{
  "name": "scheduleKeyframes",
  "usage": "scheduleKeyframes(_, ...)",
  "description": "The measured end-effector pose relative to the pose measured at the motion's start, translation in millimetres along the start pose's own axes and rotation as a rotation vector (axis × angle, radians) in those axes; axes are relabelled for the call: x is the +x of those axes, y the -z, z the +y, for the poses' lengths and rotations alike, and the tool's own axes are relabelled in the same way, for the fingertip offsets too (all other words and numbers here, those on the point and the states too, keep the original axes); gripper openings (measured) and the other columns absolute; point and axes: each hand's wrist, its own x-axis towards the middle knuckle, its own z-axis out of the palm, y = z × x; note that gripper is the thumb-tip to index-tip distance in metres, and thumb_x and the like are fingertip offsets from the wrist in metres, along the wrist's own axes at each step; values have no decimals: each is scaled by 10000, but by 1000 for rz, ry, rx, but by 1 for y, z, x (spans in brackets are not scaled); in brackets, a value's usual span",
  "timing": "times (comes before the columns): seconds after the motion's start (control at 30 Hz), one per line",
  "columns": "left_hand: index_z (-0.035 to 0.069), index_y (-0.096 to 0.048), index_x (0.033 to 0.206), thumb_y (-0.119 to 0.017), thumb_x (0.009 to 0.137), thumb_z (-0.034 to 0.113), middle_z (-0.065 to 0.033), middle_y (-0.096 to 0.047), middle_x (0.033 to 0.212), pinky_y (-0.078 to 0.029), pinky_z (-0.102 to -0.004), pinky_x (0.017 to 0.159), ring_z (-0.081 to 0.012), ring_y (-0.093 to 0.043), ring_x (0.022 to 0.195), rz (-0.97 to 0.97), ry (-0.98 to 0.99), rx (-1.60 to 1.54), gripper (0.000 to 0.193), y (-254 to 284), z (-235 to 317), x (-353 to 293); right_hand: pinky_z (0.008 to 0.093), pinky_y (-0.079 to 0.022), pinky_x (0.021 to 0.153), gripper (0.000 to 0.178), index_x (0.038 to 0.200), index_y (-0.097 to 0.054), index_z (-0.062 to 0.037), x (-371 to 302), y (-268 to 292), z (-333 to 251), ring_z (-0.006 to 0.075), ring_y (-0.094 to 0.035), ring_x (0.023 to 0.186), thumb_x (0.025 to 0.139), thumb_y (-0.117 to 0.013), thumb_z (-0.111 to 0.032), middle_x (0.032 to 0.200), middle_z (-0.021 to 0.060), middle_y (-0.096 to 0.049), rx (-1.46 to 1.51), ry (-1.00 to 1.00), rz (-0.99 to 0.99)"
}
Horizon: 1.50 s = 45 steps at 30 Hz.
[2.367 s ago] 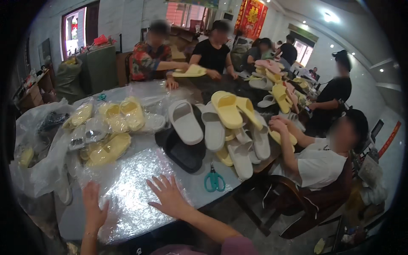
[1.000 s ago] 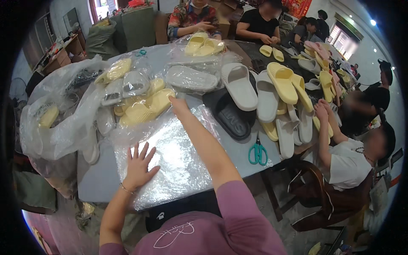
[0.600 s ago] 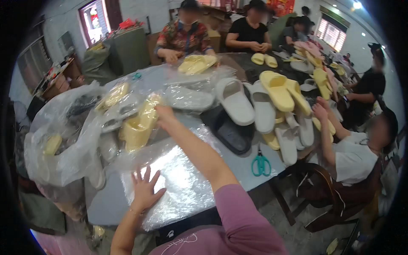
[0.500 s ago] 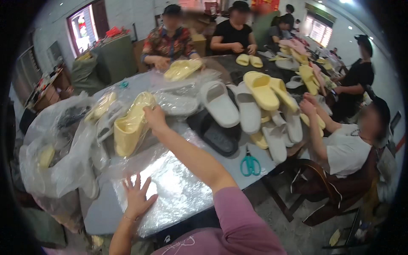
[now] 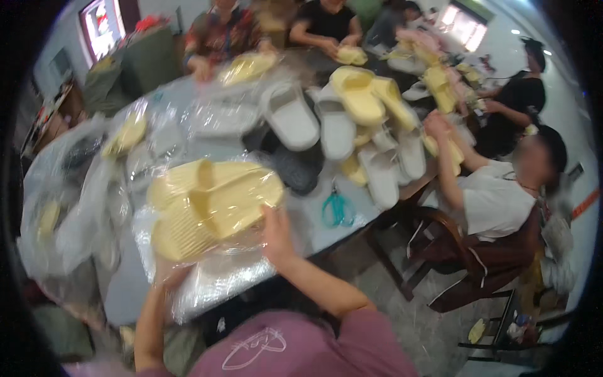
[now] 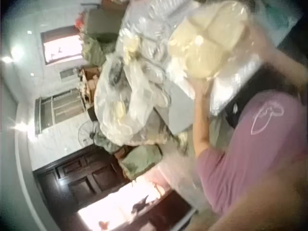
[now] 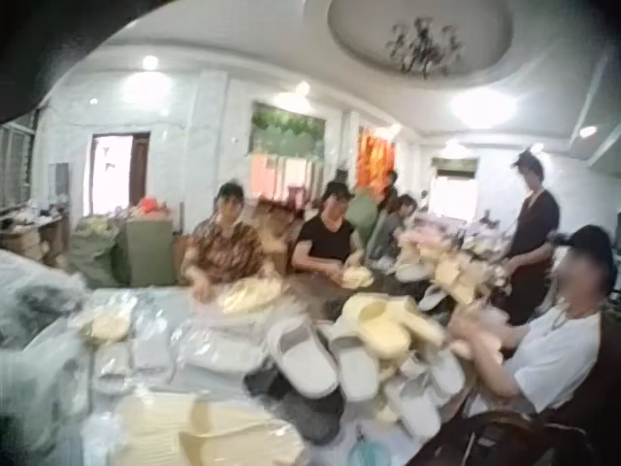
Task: Packing pairs of sandals into individual plastic bags at a factory workstation.
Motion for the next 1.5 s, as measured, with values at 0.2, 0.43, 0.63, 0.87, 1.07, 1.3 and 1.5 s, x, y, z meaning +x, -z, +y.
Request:
scheduleKeyframes(0.2,115,-311,1446,-654,714,458,-171,-227,1526,-27,-594,1120,-507,-67,1389,124,43,187,878,-19,-16,8,327,-456,916,506,1343,-398,-22,-13,55,31,219,-530,1122,882,-594,-92,1263,101,-501,-250,138,29)
scheduleKeyframes(0.43,83,-456,1356,-546,847,296,-176,-322,1486,-54,-554,1133,-407,-185,1404,138,84,-3,558,-23,-19,-1,394,-375,1008,515,1155,-583,-4,-16,94,13,326,-459,1187,738,-768,-243,1274,172,-494,-1135,553,-14)
scheduleKeyframes(0.63,64,-594,1202,-505,918,174,-151,-456,1400,-68,-494,1145,-328,-265,1395,223,155,-439,318,-21,-50,-8,423,-345,1027,376,986,-640,-62,-26,75,-15,305,-476,1159,687,-787,-235,1118,111,-599,-1268,736,-110)
scheduleKeyframes(0.87,38,-646,1069,-470,945,177,-169,-532,1303,-171,-489,1118,-350,-386,1306,248,126,-414,256,-16,-28,15,536,-133,1146,191,890,-639,-74,0,81,-27,215,-597,1022,767,-736,-182,897,41,-655,-1158,827,-245)
scheduleKeyframes(1.07,-5,-655,909,-556,884,271,-202,-660,873,-458,-433,758,-360,-609,854,318,351,-272,295,1,-9,11,504,-162,1150,154,809,-622,-39,10,61,-12,191,-635,649,845,-656,-185,679,42,-624,-1163,740,-209)
scheduleKeyframes(1.3,-26,-644,891,-593,869,240,-166,-670,772,-496,-372,653,-271,-645,691,270,440,-424,271,-28,-27,22,530,-242,1100,222,783,-615,-57,-3,96,-14,299,-616,637,900,-568,-239,639,98,-604,-1269,796,-105)
scheduleKeyframes(1.5,-37,-607,796,-553,874,127,-81,-598,646,-448,-296,538,-156,-551,566,344,298,-451,190,-34,-64,10,491,-312,1035,336,884,-620,-52,-13,62,-20,261,-627,747,871,-579,-385,714,74,-643,-1490,710,21)
